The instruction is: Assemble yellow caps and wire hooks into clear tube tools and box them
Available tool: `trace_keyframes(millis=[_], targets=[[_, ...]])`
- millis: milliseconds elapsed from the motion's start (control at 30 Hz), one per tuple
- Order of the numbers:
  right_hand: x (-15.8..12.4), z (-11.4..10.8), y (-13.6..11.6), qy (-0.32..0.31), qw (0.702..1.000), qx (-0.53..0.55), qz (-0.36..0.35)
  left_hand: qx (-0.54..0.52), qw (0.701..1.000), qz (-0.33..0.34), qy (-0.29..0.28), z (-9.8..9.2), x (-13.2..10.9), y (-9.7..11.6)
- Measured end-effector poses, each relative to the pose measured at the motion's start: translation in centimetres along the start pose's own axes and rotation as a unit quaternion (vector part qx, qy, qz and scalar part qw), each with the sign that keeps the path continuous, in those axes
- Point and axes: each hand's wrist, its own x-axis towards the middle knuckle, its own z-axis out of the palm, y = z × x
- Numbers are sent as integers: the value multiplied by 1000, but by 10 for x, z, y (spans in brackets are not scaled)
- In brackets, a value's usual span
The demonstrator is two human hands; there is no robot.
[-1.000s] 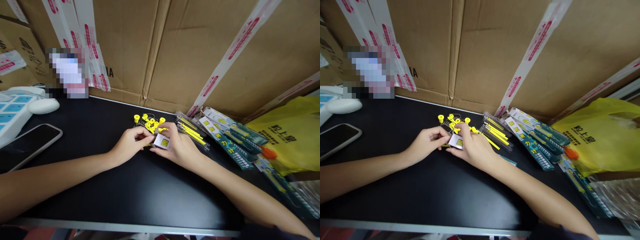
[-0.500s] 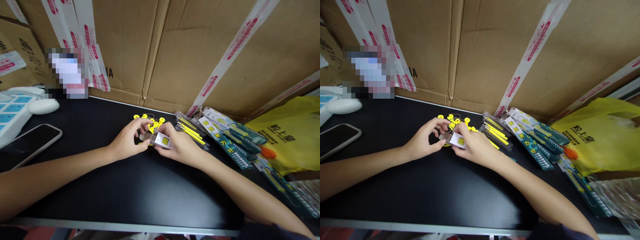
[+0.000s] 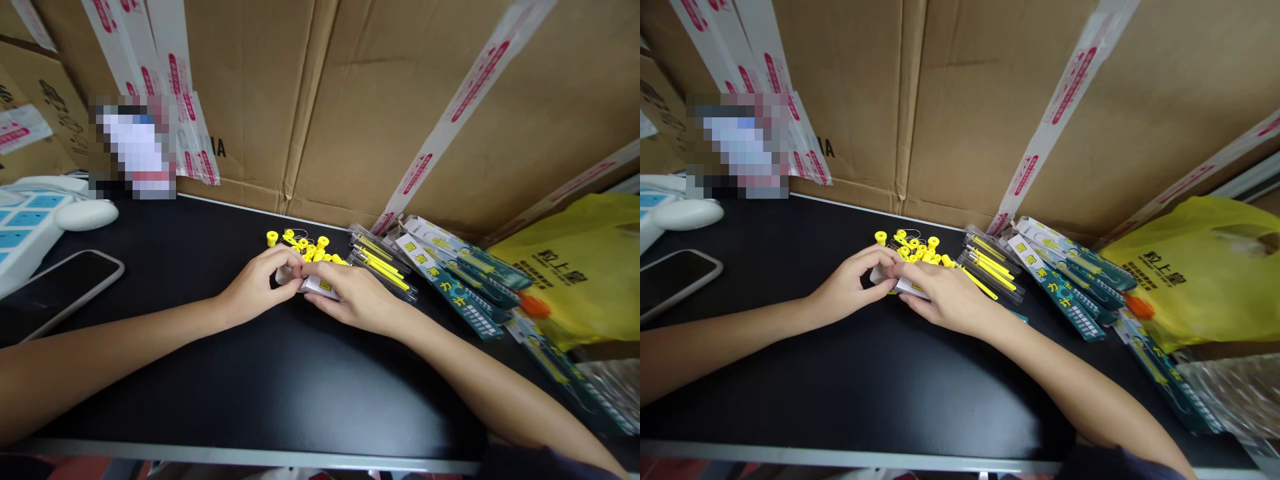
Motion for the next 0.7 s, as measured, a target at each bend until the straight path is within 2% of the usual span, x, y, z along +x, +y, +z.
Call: trace_keyframes(millis=[67,200,300,433,567,700], targets=[[1,0,1,5,1000,0,-3,-19,999,-33,6,1,0,-1],[1,-1,2,5,1000,-17,2,-59,987,-144,34,4,-1,-4],[1,-1,1,0,1000,-20,5,-52,980,-191,17,4,-1,-3],[0,2,0,4,1000,-17,19,-47,984,-171,7,5,0,3],[-1,6,1,15,997,-20,69,-108,981,-162,-13,5,-1,9],[0,7,1,15,997,-16,73,-155,973,-170,-28,5,-2,9]])
